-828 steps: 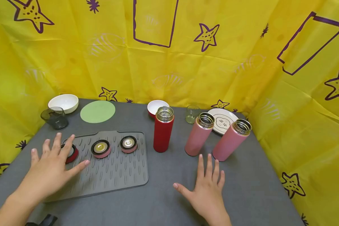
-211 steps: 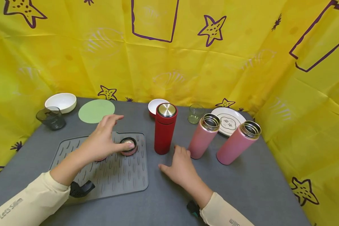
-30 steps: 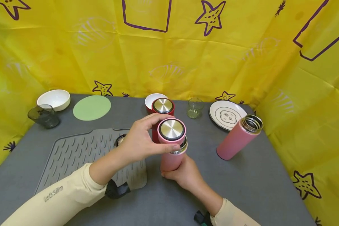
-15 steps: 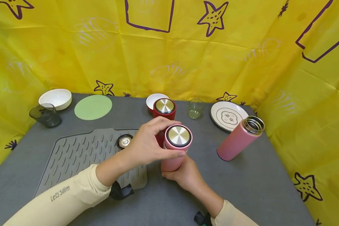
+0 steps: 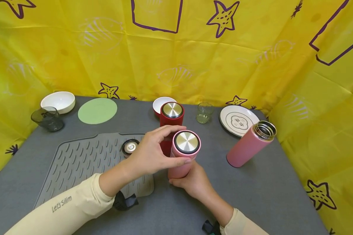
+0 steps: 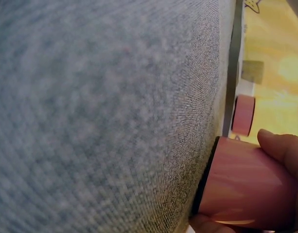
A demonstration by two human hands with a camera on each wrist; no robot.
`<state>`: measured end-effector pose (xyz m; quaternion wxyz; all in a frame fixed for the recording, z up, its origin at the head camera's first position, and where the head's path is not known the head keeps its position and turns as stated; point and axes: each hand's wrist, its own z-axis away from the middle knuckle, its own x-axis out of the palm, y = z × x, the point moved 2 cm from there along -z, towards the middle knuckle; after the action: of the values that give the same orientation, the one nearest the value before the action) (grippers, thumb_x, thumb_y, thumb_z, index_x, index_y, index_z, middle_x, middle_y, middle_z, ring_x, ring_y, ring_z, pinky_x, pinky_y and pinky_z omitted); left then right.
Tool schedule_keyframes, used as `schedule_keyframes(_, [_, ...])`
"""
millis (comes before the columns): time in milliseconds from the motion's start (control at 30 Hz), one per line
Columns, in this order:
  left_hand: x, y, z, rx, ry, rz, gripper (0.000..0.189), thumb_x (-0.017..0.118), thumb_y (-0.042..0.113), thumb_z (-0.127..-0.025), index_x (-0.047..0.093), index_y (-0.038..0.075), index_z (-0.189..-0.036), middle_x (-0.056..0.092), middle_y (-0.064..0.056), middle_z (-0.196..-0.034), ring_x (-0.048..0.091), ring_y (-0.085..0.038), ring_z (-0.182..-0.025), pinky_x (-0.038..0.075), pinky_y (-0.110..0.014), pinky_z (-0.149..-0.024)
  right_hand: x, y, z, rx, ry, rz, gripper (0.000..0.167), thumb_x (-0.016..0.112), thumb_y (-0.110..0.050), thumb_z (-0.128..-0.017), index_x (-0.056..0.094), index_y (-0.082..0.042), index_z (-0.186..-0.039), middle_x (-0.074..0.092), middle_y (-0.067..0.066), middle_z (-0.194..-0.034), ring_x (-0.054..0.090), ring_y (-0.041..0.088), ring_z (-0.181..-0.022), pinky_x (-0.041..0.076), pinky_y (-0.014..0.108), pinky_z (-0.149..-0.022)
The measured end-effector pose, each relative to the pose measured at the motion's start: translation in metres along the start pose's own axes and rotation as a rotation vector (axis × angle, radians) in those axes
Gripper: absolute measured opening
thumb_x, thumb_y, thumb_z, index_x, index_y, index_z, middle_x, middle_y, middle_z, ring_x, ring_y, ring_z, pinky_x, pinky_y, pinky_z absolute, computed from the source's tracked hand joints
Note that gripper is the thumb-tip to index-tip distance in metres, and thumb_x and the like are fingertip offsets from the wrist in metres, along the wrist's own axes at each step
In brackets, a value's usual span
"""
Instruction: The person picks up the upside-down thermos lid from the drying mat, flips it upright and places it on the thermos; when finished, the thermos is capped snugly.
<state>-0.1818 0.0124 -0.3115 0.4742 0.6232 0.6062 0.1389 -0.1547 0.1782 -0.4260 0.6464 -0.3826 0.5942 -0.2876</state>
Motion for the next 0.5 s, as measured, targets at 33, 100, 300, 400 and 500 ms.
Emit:
schedule_keyframes(33, [-0.0002,-0.0004,0.0007,0.004,-0.003,0.002,0.068,0.09,0.031,-0.069,0.061,0.014,-0.128,0.062,0.007,-0.118,0.058,-0.004,-0.096,0.052,-0.029,-0.082,0.0001,0.0001,0.0,0.0,0.0,0.001,0.06,0.094,-0.018,-0.061,0.064,-0.007,-0.111,0.068,-0.005,-0.095,0.062,0.012,-0.086,0.05,0.033,-0.08])
schedule_keyframes(100, [-0.0005,-0.0011,0.0018,0.009,-0.009,0.004,0.069,0.089,0.03,-0.07,0.06,0.014,-0.131,0.061,0.005,-0.122,0.057,-0.003,-0.102,0.051,-0.029,-0.086,0.0003,0.0001,-0.0003,-0.007,-0.001,0.001,0.061,0.094,-0.018,-0.061,0.063,-0.008,-0.112,0.067,-0.004,-0.096,0.062,0.012,-0.086,0.05,0.034,-0.08])
schedule_keyframes(300, [0.0019,-0.0017,0.0034,0.013,-0.026,0.005,0.07,0.083,0.027,-0.075,0.054,0.015,-0.137,0.058,0.006,-0.124,0.053,-0.004,-0.11,0.047,-0.028,-0.092,0.0004,0.0,-0.0008,-0.027,-0.01,0.008,0.06,0.094,-0.02,-0.062,0.063,-0.01,-0.113,0.067,-0.005,-0.098,0.061,0.012,-0.088,0.05,0.033,-0.081])
schedule_keyframes(400, [0.0043,-0.0011,0.0034,0.027,-0.027,0.016,0.071,0.082,0.026,-0.075,0.051,0.013,-0.138,0.056,0.005,-0.123,0.053,-0.005,-0.108,0.047,-0.025,-0.091,-0.0001,0.0,-0.0007,-0.042,-0.011,0.017,0.06,0.094,-0.021,-0.062,0.063,-0.012,-0.112,0.066,-0.007,-0.098,0.06,0.012,-0.087,0.05,0.032,-0.079])
schedule_keyframes(500, [0.0064,-0.0003,0.0035,0.018,-0.005,0.018,0.078,0.086,0.03,-0.071,0.049,0.012,-0.137,0.053,0.005,-0.125,0.052,-0.005,-0.108,0.046,-0.024,-0.091,-0.0002,-0.0007,-0.0013,-0.09,-0.013,0.003,0.063,0.094,-0.017,-0.061,0.061,-0.013,-0.115,0.065,-0.007,-0.103,0.06,0.012,-0.09,0.049,0.032,-0.081])
